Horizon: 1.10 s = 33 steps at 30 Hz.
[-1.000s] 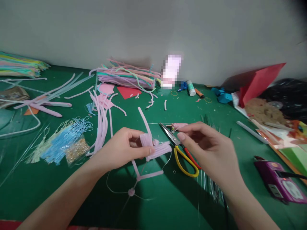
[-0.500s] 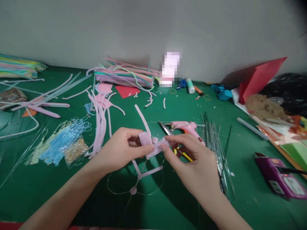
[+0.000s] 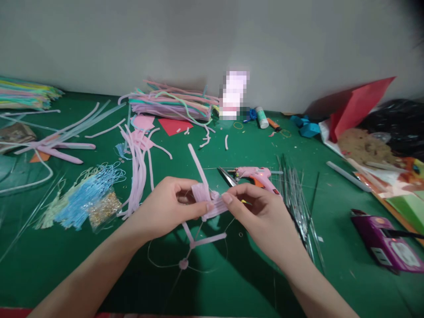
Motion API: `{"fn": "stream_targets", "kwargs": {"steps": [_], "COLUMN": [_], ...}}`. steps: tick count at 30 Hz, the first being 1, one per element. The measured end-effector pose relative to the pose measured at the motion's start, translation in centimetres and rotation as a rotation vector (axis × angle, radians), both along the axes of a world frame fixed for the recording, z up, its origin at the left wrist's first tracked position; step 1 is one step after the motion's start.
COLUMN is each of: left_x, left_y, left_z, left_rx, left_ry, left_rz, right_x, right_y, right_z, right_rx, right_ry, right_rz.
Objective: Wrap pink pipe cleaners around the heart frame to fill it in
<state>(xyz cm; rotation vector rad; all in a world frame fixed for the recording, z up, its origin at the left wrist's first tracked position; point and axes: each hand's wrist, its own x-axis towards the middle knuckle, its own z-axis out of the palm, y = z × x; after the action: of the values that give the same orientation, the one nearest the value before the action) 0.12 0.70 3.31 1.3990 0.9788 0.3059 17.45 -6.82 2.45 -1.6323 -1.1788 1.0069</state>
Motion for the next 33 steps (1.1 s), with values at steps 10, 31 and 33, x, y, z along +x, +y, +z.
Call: {"fn": "stream_targets", "kwargs": {"steps": [10, 31, 33], "left_x": [0.3, 0.4, 0.4], "left_y": [0.0, 0.1, 0.1], "left_z": [0.1, 0.1, 0.2], "left_rx": [-0.008, -0.016, -0.020], "left_ry": [0.006, 0.001, -0.005], "left_rz": [0.006, -0.002, 0.001], "right_x": [-0.5, 0.2, 0.1], "right_y": [0.1, -0.1, 0.0], "right_z": [0.1, -0.3, 0.0], "right_rx": [-0.005, -0.013, -0.019], "right_ry": [0.019, 0.102, 0.077], "right_rz": [-0.023, -0.023, 0.006]}}
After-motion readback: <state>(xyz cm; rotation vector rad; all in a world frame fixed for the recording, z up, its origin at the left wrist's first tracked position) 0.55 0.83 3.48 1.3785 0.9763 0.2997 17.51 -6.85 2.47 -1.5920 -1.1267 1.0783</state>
